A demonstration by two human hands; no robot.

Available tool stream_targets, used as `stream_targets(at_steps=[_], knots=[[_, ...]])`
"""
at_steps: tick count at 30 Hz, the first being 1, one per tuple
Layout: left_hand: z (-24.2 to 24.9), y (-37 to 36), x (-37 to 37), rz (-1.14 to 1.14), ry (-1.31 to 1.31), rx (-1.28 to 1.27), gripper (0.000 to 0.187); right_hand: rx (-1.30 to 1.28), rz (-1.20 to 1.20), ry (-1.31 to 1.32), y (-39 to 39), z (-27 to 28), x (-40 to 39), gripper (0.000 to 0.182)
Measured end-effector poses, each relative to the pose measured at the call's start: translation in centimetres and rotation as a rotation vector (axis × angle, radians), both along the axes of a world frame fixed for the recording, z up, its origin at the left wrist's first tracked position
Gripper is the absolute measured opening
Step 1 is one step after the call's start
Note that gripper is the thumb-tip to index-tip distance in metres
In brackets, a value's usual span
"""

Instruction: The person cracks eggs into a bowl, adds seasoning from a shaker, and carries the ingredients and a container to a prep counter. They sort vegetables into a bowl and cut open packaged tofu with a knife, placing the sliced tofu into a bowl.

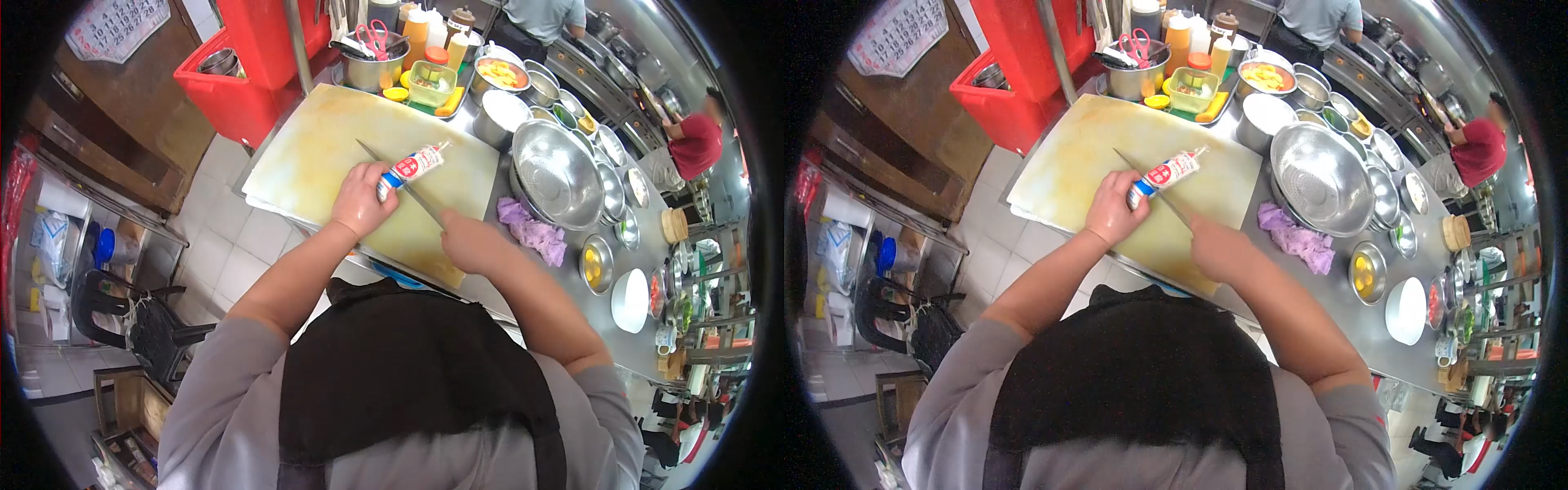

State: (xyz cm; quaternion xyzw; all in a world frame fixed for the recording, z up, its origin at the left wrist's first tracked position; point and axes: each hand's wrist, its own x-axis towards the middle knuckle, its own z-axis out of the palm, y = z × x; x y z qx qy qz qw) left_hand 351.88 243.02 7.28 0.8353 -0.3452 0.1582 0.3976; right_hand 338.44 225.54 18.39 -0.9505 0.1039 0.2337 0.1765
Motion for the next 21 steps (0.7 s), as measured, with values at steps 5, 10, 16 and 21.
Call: stream_targets(at_steps=[5, 10, 16, 21], knots=[[0.1, 0.2, -0.2, 0.000, -0.018, 0.044, 0.043, -0.007, 0.002, -0.021, -2.8, -2.9, -5.5, 0.028], [1.9, 2.3, -1.4, 0.132, 0.223, 0.009, 0.048, 0.091, 0.017, -0.097, -4.3, -0.8, -9.9, 0.028], [3.9, 4.8, -2.7, 0.094, 1.233, -0.813, 0.033, 0.019, -0.317, -0.358, -6.4, -5.3, -12.7, 0.043], [4.4, 3.8, -4.3, -0.149, 1.506, -0.675, 0.024, -0.177, -0.315, -0.568, -8.7, -8.6, -8.7, 0.046]])
